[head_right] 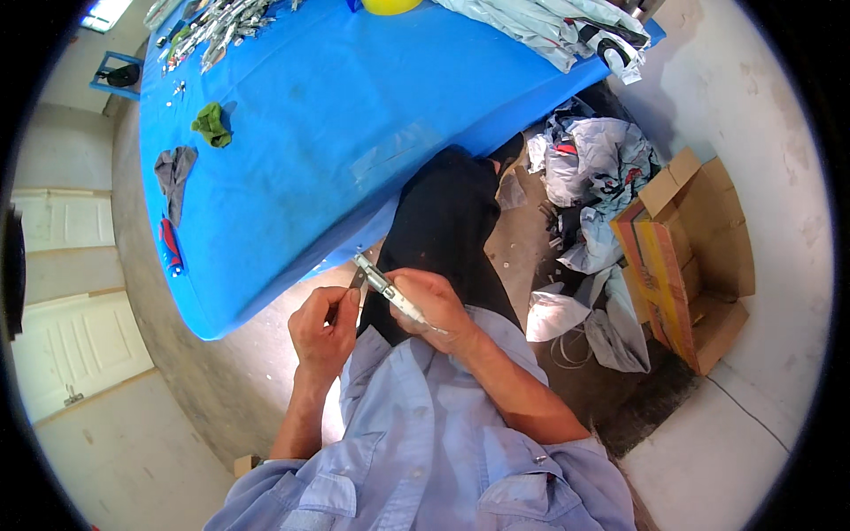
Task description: The person cleans a narrow electronic component by hand using a green cloth, wiping along its length and around the connector.
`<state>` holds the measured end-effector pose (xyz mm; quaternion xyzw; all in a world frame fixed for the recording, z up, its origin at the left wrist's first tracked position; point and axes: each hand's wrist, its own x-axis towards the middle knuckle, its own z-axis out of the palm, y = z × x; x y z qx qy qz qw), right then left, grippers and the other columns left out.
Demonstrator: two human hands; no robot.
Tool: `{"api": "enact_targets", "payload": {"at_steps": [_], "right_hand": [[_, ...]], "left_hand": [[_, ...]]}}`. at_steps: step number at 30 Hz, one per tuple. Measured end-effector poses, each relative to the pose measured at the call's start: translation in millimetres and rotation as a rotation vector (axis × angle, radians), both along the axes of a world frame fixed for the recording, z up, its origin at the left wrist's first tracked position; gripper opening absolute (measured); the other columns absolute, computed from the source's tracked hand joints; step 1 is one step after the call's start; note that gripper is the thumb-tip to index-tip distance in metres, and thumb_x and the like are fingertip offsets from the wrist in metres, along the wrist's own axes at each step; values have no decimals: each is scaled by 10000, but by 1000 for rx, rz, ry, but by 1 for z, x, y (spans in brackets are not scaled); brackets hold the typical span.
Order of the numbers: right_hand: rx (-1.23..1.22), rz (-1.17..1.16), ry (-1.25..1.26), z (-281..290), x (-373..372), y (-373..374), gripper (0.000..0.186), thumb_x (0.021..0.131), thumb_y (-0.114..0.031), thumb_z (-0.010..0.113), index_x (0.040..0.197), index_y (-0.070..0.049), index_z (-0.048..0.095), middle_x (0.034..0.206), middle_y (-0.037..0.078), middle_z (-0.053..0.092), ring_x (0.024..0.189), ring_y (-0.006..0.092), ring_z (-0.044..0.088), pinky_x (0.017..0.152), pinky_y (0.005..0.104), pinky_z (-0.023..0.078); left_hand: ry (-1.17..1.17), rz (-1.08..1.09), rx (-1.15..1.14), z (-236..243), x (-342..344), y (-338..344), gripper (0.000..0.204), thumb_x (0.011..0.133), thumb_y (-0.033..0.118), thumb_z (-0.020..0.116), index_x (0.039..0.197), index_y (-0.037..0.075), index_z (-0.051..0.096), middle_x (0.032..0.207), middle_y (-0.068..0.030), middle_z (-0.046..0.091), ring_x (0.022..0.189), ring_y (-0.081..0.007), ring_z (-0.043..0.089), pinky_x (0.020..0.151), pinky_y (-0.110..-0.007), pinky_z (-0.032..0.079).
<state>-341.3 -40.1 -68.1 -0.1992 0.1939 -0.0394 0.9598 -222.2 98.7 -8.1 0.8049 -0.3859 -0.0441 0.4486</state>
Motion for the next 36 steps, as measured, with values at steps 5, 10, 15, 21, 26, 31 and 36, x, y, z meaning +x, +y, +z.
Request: {"api": "enact_targets", "payload": {"at_steps": [5, 10, 15, 21, 26, 31, 36], "right_hand": [[-42, 12, -15, -3, 0, 1, 322, 1083, -258, 522, 1228, 8, 630, 727, 21, 566, 552, 55, 459, 472, 215, 310], [-27, 12, -39, -2, 2, 1, 321, 1086, -241, 510, 1237, 17, 626, 724, 12, 557, 550, 56, 453, 472, 217, 312], [-13, 8, 8, 1, 3, -1, 326, 1087, -218, 491, 1239, 39, 621, 707, 1, 538, 539, 55, 436, 471, 219, 305], [11, 23, 2, 5, 4, -3, 334, 1087, -212, 468, 1218, 54, 623, 676, -17, 501, 515, 46, 406, 460, 218, 291], [116, 37, -16, 4, 4, -9, 349, 1090, -208, 434, 1212, 55, 628, 643, -34, 459, 491, 43, 372, 455, 222, 281], [137, 70, -83, 5, 2, -13, 364, 1095, -205, 422, 1216, 71, 626, 627, -37, 447, 475, 48, 364, 447, 226, 270], [216, 83, -147, 1, 0, -16, 379, 1098, -208, 417, 1235, 81, 621, 629, -34, 442, 478, 52, 358, 457, 226, 284]], "left_hand": [[-36, -8, -6, -7, 1, 2, 122, 906, 35, 756, 859, 16, 645, 669, -77, 645, 519, -128, 582, 477, -279, 429], [-59, 33, -5, -9, 8, 7, 119, 907, 34, 757, 860, 19, 649, 668, -77, 642, 522, -133, 596, 474, -279, 429], [-19, -17, -11, -4, -1, 2, 125, 903, 33, 760, 853, 28, 646, 651, -72, 631, 512, -131, 584, 471, -277, 425], [-54, 35, 6, -8, 9, 3, 120, 889, 19, 763, 854, 30, 649, 645, -70, 628, 503, -138, 574, 472, -282, 428], [-76, -71, -20, 0, -1, -5, 115, 886, 18, 761, 858, 29, 649, 652, -79, 628, 500, -145, 573, 476, -285, 435], [-78, 38, 14, -10, 7, -5, 133, 900, 32, 756, 843, 28, 636, 657, -78, 634, 505, -132, 568, 478, -280, 432], [-51, -15, 2, 0, -1, -9, 128, 911, 41, 752, 852, 17, 642, 656, -70, 639, 510, -113, 559, 473, -274, 415]]}}
